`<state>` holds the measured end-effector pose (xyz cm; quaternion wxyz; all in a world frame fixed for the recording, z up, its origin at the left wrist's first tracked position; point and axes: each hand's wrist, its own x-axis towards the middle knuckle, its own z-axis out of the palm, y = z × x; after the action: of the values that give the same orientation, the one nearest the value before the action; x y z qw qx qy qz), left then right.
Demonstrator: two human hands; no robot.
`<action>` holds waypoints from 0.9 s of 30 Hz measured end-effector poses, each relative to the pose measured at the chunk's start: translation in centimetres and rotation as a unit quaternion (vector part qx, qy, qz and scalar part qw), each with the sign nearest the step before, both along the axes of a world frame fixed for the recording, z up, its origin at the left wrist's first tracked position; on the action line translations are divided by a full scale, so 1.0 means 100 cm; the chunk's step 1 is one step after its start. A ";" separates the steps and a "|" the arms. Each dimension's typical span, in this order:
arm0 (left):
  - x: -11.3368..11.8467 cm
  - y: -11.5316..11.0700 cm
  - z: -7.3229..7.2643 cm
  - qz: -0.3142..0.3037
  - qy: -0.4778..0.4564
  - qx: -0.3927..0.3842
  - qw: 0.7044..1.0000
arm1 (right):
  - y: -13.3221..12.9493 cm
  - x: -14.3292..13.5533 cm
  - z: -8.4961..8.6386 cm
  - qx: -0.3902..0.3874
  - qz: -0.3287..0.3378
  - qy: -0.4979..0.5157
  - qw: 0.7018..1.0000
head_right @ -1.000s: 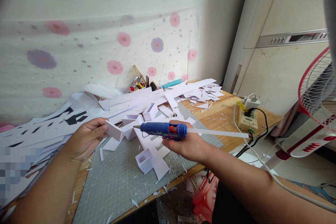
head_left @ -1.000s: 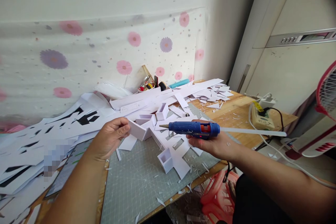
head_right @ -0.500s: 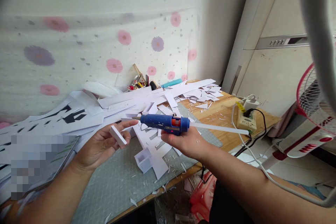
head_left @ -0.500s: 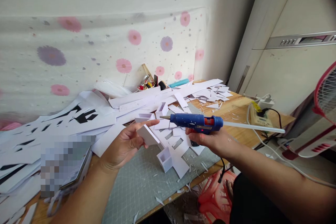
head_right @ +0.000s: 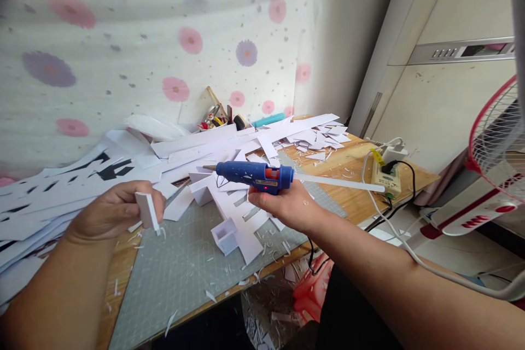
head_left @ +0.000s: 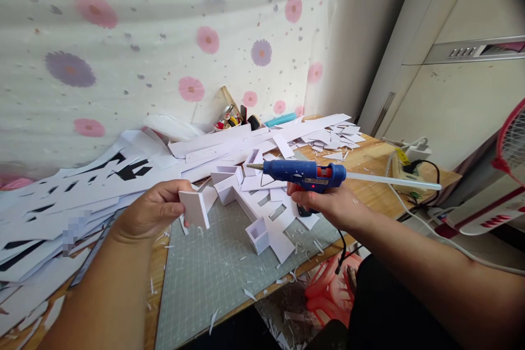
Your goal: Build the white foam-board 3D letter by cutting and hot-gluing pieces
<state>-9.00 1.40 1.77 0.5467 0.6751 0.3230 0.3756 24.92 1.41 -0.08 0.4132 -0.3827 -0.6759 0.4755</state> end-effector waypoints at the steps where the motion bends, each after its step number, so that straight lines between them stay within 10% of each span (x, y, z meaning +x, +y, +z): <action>1: -0.007 0.002 0.002 0.016 0.032 -0.008 0.999 | 0.000 0.000 -0.001 -0.005 0.002 0.001 1.000; 6: -0.015 0.009 0.004 0.075 0.121 -0.076 0.987 | -0.002 0.002 0.002 -0.024 0.007 -0.005 1.000; 14: -0.016 0.027 -0.014 0.301 -0.027 -0.037 0.953 | -0.005 0.007 0.002 -0.046 -0.002 -0.008 0.999; 27: 0.066 0.001 -0.035 0.104 -0.115 -0.086 0.984 | -0.007 0.000 0.011 -0.026 -0.001 -0.033 0.999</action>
<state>-2.39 1.53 -1.70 0.5936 0.5409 0.3578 0.4764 24.90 0.67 1.03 0.3807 -0.4101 -0.6760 0.4795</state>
